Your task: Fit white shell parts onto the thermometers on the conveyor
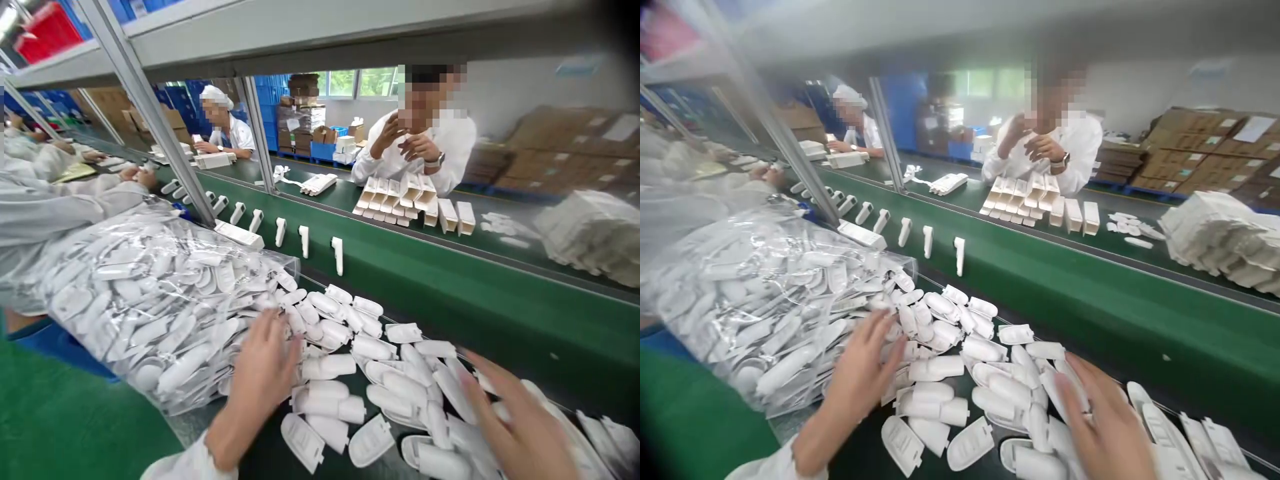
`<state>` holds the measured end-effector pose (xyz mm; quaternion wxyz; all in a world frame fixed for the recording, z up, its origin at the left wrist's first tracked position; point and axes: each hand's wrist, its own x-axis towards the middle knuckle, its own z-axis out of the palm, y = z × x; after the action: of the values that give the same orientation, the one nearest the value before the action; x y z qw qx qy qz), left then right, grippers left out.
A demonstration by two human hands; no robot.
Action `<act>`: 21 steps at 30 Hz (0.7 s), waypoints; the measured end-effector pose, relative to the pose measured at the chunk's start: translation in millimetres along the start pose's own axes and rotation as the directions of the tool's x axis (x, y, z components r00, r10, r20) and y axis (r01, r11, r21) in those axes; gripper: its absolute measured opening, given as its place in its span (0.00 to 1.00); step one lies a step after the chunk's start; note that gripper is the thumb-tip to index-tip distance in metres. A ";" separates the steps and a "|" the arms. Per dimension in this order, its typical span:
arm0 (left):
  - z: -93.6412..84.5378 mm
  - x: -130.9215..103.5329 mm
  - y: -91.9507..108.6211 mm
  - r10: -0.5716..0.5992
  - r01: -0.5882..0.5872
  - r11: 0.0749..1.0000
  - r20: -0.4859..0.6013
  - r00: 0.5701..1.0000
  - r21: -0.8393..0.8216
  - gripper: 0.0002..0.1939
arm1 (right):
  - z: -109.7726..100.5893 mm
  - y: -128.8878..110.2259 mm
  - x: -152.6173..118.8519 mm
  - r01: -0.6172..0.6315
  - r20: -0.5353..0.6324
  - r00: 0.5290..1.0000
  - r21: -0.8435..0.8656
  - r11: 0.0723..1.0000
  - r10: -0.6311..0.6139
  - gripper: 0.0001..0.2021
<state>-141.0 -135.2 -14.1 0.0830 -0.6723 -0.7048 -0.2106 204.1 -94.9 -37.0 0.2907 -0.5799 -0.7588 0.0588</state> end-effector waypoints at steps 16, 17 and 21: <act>-6.2 -57.4 -61.9 -0.288 0.290 0.943 -0.037 0.957 0.162 0.34 | 245.4 -250.1 201.0 0.548 0.131 0.719 0.498 0.672 -0.683 0.24; -5.0 -63.4 -62.4 -0.339 0.339 0.925 -0.028 0.940 0.171 0.36 | 245.7 -249.6 201.5 0.535 0.144 0.724 0.500 0.681 -0.675 0.26; -1.0 -56.7 -66.3 -0.427 0.424 0.892 -0.013 0.904 0.160 0.40 | 255.0 -262.0 207.7 0.472 0.193 0.728 0.553 0.686 -0.657 0.29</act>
<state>-201.6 -187.8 -48.2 0.0801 -0.4954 -0.8502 -0.1592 -180.3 74.3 -57.9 0.2736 -0.2007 -0.9053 0.2554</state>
